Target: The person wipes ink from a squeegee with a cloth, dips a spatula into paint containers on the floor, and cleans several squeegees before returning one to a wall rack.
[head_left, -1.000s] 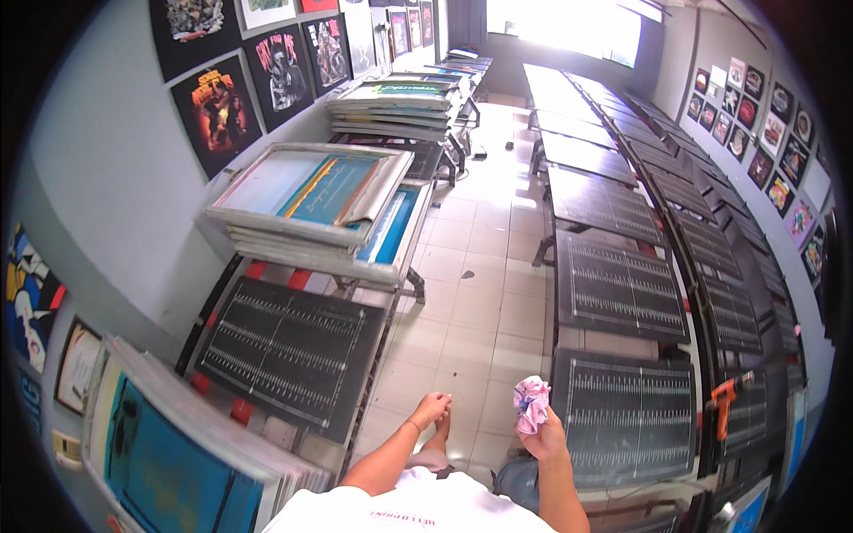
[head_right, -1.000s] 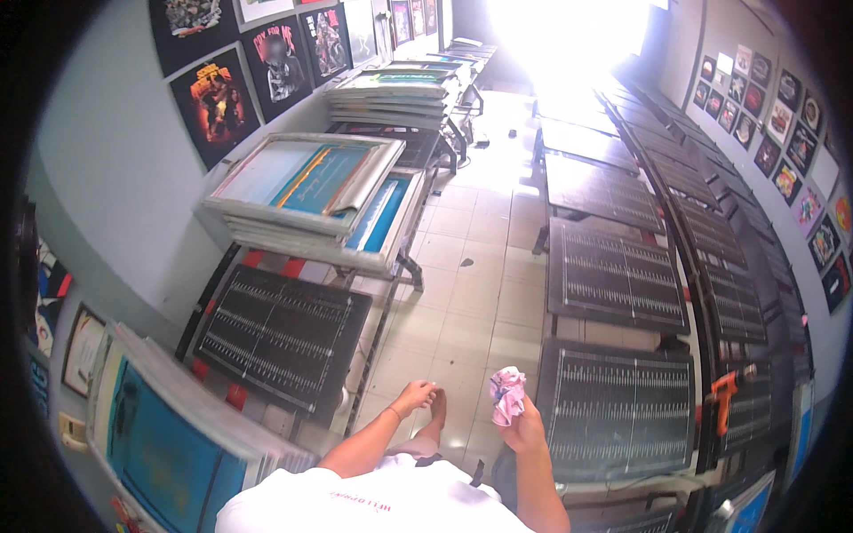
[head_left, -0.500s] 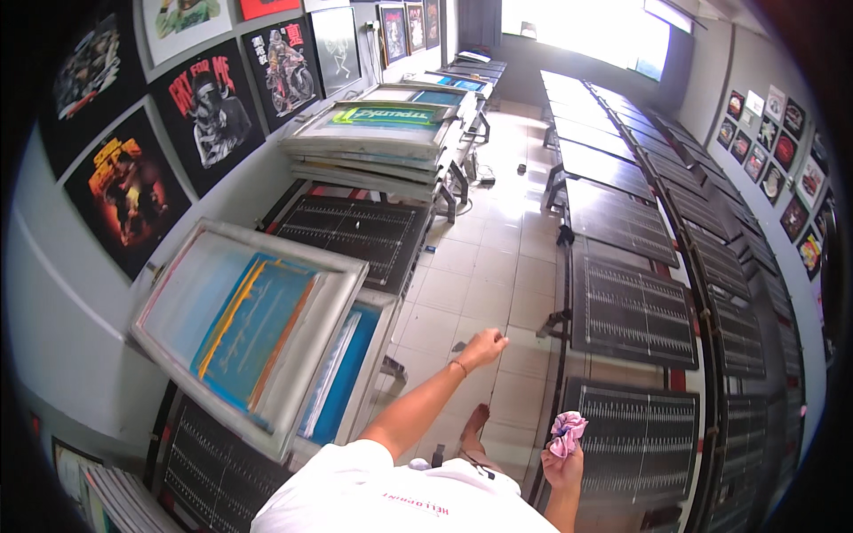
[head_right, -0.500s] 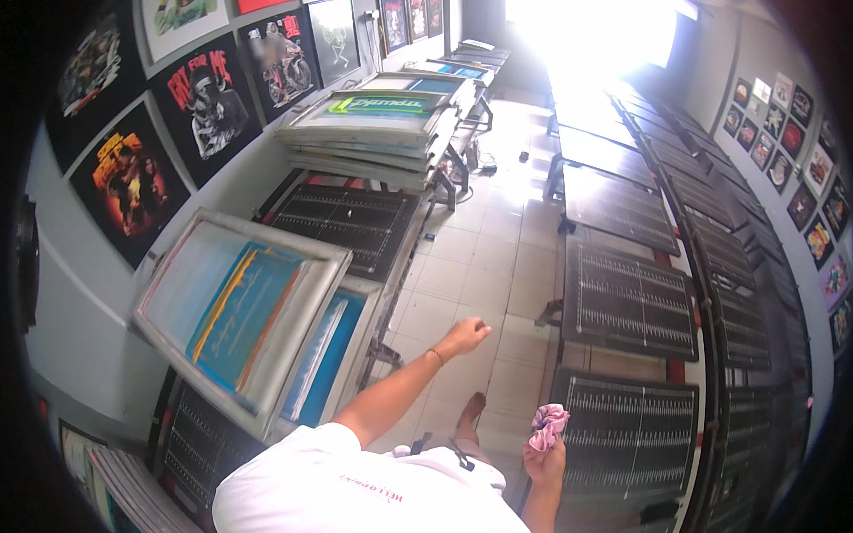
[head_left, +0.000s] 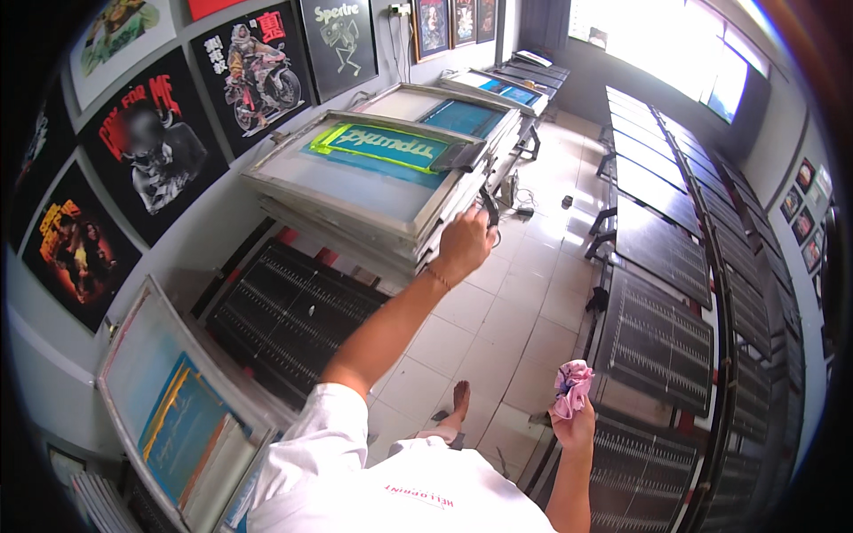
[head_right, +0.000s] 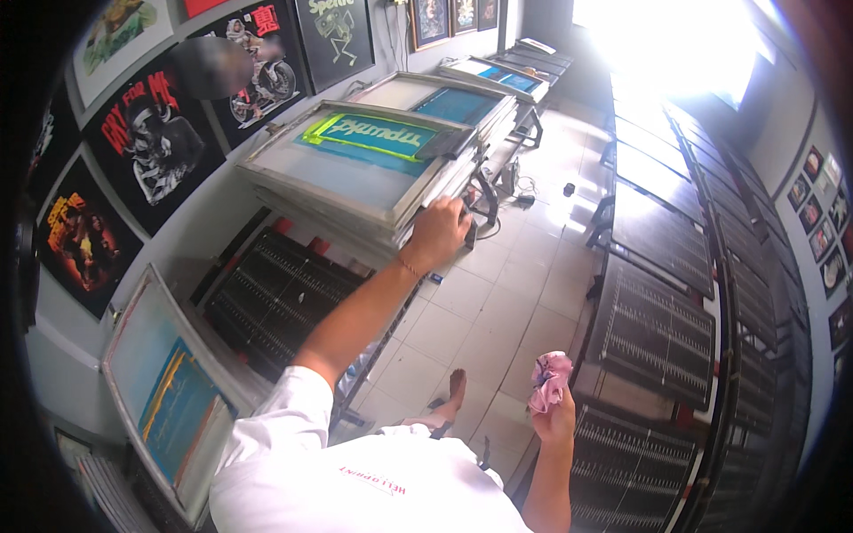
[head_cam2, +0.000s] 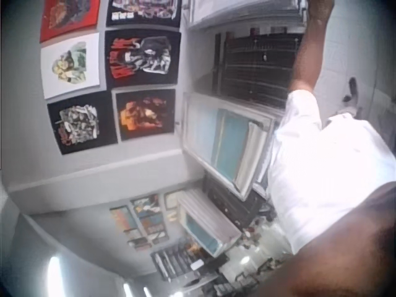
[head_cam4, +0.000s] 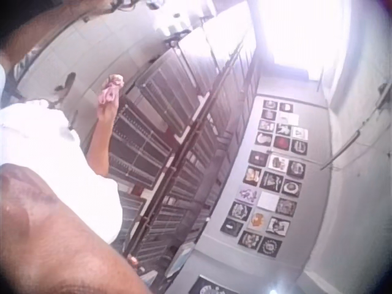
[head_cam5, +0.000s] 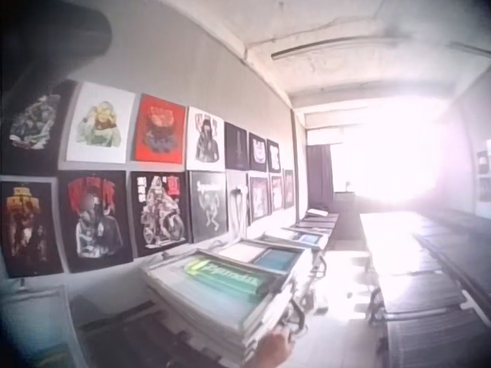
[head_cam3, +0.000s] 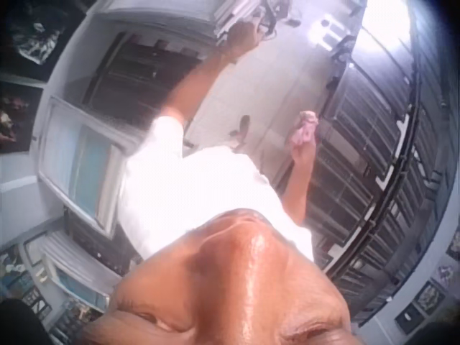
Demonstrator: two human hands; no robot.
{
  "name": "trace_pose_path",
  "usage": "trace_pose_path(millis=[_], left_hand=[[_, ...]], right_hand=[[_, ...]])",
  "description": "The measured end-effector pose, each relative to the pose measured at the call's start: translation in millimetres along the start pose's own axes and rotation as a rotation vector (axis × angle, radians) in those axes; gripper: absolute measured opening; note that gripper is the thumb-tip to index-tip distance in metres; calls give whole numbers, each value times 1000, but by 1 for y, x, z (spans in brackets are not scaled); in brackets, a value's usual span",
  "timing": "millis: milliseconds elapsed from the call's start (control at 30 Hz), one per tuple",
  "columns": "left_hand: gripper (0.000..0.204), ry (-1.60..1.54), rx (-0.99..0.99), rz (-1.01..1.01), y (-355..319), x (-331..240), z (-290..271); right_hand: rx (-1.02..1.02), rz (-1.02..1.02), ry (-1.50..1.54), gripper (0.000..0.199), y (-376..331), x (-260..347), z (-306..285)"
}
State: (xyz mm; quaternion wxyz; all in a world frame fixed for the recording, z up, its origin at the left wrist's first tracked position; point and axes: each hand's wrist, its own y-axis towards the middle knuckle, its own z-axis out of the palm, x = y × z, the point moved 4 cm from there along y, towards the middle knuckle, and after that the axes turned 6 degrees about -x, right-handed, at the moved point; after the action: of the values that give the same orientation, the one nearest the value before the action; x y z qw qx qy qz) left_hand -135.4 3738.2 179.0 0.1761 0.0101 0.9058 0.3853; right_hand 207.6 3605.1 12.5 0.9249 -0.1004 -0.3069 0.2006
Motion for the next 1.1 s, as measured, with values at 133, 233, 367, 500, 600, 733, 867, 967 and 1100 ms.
trace_pose_path(millis=[133, 233, 367, 500, 600, 733, 867, 967, 1100], left_hand=[[27, 226, 61, 17, 105, 47, 47], [34, 362, 173, -18, 151, 78, 79], [46, 438, 269, -56, 186, 110, 114], [48, 530, 391, -121, 193, 132, 136], [44, 593, 440, -162, 196, 134, 140], [36, 709, 475, -277, 216, 122, 155], [35, 922, 494, -416, 218, 118, 171], [31, 993, 406, -539, 207, 115, 182], [27, 1034, 296, -504, 205, 115, 188]], right_hand=[[7, 32, 35, 14, 131, 26, 10], [98, 122, 71, 17, 215, 48, 37], [173, 166, 52, 20, 325, 76, 92], [313, 255, 67, 22, 449, 92, 149], [394, 371, 59, 27, 527, 101, 201], [515, 508, -48, 32, 617, 111, 263], [603, 621, -253, 39, 686, 92, 308], [711, 650, -274, 45, 708, 88, 339], [820, 819, -217, 50, 732, 73, 371]])
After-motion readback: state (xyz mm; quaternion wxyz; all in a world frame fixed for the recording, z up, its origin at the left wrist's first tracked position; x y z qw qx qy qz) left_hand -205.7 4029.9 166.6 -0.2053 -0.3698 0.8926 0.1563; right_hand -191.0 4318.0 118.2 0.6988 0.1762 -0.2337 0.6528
